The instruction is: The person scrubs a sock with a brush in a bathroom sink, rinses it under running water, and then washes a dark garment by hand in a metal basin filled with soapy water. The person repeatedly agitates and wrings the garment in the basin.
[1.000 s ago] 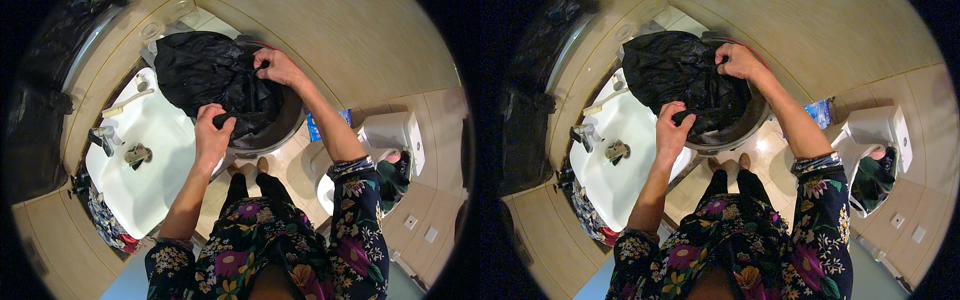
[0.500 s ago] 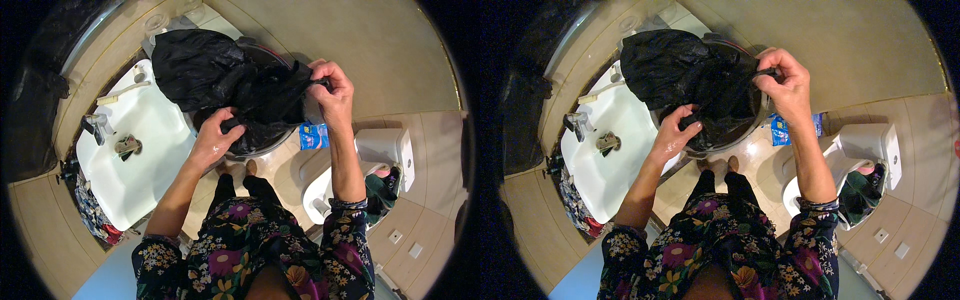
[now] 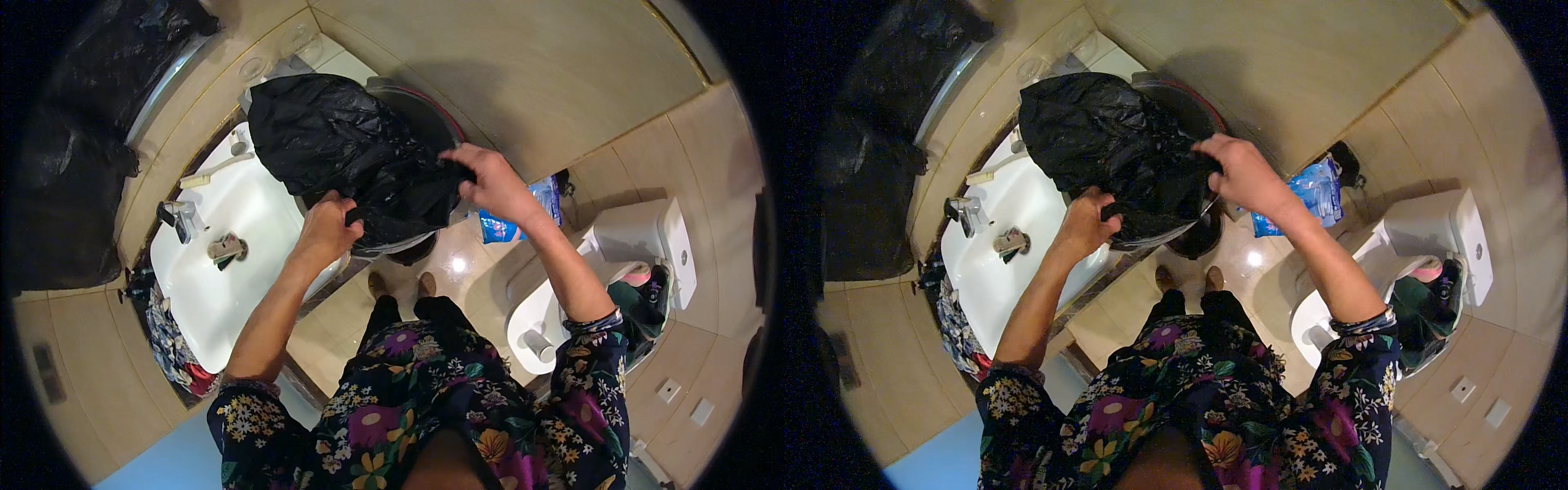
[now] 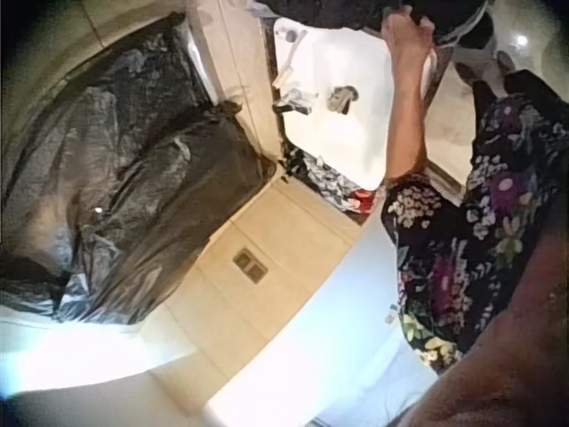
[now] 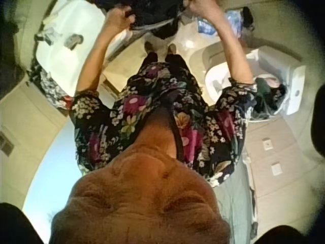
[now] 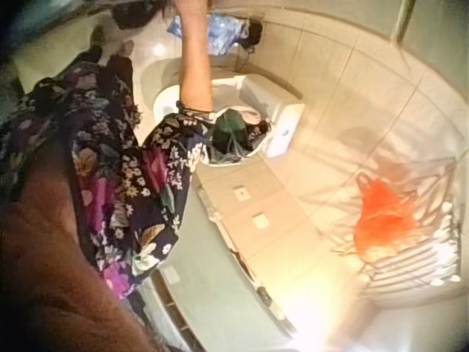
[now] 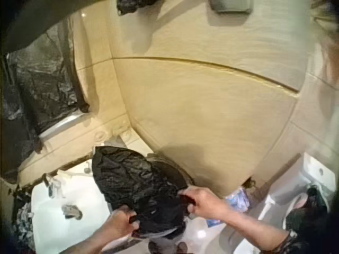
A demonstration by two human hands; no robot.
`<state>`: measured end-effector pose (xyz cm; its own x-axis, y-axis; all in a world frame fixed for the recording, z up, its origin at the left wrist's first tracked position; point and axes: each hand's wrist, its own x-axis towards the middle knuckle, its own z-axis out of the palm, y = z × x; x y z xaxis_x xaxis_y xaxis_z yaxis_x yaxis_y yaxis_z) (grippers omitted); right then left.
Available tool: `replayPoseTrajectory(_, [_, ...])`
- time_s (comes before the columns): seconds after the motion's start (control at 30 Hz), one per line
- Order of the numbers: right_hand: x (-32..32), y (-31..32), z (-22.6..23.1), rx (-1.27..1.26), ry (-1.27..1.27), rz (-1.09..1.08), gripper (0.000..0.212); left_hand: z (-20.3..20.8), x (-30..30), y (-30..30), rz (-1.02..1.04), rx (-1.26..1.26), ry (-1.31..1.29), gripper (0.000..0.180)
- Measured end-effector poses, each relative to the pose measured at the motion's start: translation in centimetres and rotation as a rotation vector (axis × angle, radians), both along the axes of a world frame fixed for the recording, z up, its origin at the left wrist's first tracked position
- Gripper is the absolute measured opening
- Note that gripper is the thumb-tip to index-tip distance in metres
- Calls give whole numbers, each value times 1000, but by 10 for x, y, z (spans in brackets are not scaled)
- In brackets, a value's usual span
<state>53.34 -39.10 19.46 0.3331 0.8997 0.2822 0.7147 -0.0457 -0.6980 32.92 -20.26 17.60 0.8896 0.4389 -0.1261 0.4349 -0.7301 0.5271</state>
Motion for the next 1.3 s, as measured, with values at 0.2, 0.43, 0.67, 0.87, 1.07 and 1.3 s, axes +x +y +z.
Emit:
replayPoseTrajectory(0.2, [-17,-10,14,-140,118,-61,29,16,-1,5,-34,124,50,30])
replayPoseTrajectory(0.43, [5,4,11,338,617,-209,23,61,26,70,-282,-25,-527,26])
replayPoseTrajectory(0.67, [-42,111,10,572,211,-737,30,18,62,64,342,-1753,-663,40])
replayPoseTrajectory(0.87, [-148,155,10,384,-47,-561,26,-26,53,58,331,-1519,-786,32])
replayPoseTrajectory(1.07, [-72,179,-36,286,-122,-778,23,-22,89,51,679,-1567,-525,28])
replayPoseTrajectory(1.3, [-126,178,-22,382,-19,-800,25,-75,86,84,190,-1552,-535,28])
